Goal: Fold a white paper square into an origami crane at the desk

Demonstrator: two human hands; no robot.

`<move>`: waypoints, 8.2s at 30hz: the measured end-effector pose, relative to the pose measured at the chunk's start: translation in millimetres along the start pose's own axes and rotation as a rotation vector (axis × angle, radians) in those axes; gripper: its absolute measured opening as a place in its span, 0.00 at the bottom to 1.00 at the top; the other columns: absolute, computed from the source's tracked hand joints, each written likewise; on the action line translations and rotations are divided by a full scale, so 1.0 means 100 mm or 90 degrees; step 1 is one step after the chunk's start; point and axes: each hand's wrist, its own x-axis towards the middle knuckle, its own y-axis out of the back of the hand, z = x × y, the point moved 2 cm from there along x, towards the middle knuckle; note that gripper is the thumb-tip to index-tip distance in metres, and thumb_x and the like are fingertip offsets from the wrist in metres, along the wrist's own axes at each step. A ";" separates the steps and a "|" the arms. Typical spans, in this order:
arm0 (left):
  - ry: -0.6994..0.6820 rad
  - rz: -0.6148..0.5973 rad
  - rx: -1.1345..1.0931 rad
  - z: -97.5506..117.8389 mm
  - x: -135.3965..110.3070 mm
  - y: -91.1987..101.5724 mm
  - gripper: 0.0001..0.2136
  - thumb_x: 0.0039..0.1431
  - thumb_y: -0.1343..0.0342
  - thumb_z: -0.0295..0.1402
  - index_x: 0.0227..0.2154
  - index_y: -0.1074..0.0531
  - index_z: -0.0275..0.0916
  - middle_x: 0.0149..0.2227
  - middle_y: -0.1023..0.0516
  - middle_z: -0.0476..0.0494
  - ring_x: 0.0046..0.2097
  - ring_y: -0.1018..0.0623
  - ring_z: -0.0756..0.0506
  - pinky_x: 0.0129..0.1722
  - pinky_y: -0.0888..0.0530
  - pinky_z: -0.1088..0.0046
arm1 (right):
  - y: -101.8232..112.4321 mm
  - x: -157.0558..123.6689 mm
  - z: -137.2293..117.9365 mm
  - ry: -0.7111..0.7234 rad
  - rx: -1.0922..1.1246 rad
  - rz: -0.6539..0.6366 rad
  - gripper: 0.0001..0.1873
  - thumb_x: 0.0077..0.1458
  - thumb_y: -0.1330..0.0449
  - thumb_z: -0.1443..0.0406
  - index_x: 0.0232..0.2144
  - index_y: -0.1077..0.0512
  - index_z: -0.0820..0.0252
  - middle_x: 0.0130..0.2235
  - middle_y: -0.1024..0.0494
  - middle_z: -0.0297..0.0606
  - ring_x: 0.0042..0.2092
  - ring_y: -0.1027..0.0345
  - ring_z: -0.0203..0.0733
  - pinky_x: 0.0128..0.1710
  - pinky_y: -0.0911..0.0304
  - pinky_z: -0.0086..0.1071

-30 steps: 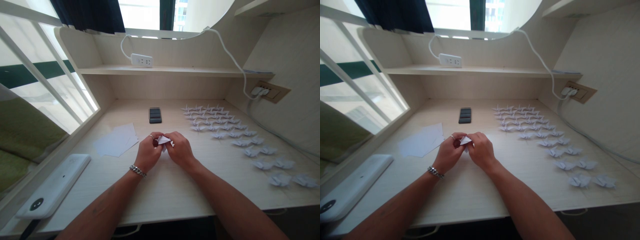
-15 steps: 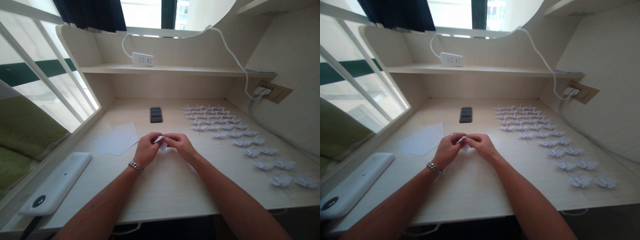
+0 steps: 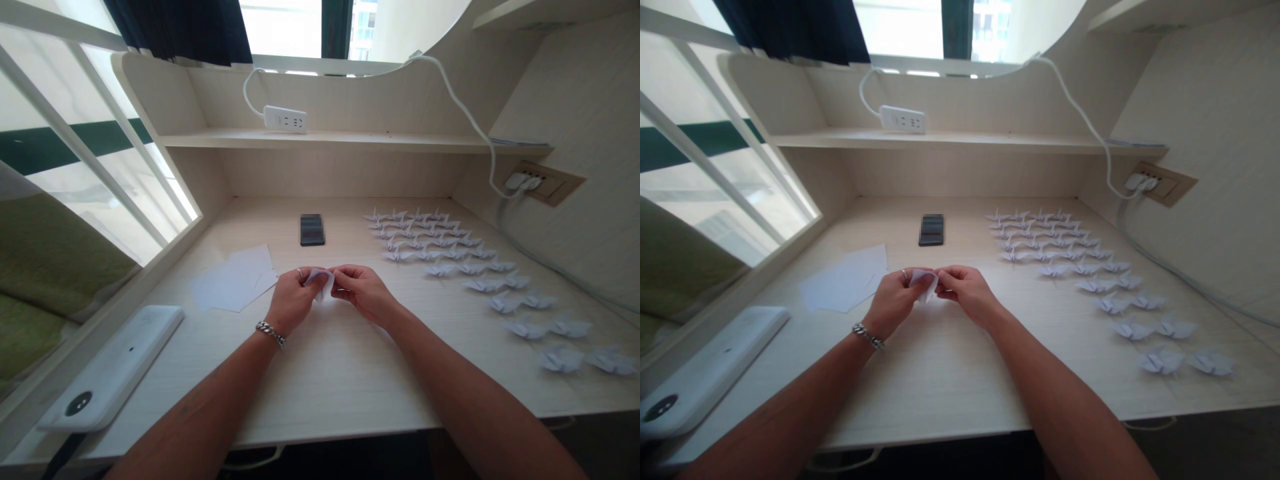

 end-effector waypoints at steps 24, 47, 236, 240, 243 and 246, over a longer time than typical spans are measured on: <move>-0.011 -0.011 0.029 0.01 -0.01 -0.02 0.14 0.54 0.44 0.35 0.40 0.21 0.34 0.40 0.18 0.40 0.39 0.21 0.44 0.39 0.27 0.69 | 0.02 0.02 0.03 0.139 -0.240 0.057 0.14 0.40 0.30 0.59 0.29 0.23 0.62 0.26 0.23 0.35 0.27 0.33 0.35 0.28 0.37 0.30; 0.148 -0.095 -0.404 0.01 -0.06 -0.13 0.25 0.43 0.35 0.25 0.49 0.30 0.35 0.32 0.22 0.46 0.31 0.24 0.51 0.34 0.27 0.74 | -0.05 -0.06 -0.05 0.302 -0.398 0.208 0.06 0.51 0.39 0.63 0.29 0.25 0.60 0.29 0.23 0.36 0.31 0.31 0.38 0.33 0.35 0.32; 0.120 0.005 -0.266 -0.12 0.02 -0.07 0.14 0.42 0.32 0.39 0.24 0.28 0.34 0.19 0.27 0.48 0.22 0.30 0.52 0.23 0.35 0.76 | -0.02 0.03 0.04 0.136 -0.267 0.072 0.18 0.50 0.39 0.52 0.27 0.22 0.63 0.20 0.28 0.34 0.22 0.35 0.35 0.24 0.34 0.29; 0.128 -0.001 -0.294 -0.14 0.02 -0.07 0.14 0.41 0.32 0.38 0.23 0.28 0.34 0.19 0.27 0.49 0.22 0.31 0.53 0.23 0.36 0.76 | -0.02 0.02 0.05 0.146 -0.277 0.067 0.18 0.51 0.40 0.52 0.27 0.22 0.63 0.20 0.28 0.34 0.22 0.35 0.35 0.24 0.35 0.29; 0.133 0.000 -0.313 -0.15 0.02 -0.07 0.14 0.40 0.31 0.37 0.23 0.29 0.34 0.18 0.28 0.50 0.22 0.31 0.53 0.22 0.37 0.77 | -0.02 0.01 0.05 0.157 -0.290 0.064 0.18 0.52 0.40 0.53 0.28 0.22 0.63 0.20 0.28 0.34 0.22 0.35 0.35 0.24 0.35 0.29; 0.135 0.003 -0.322 -0.15 0.02 -0.07 0.14 0.40 0.31 0.37 0.23 0.29 0.34 0.18 0.28 0.50 0.22 0.32 0.53 0.22 0.37 0.77 | -0.03 0.01 0.05 0.164 -0.296 0.065 0.18 0.53 0.41 0.53 0.29 0.22 0.63 0.21 0.28 0.34 0.22 0.35 0.35 0.24 0.36 0.29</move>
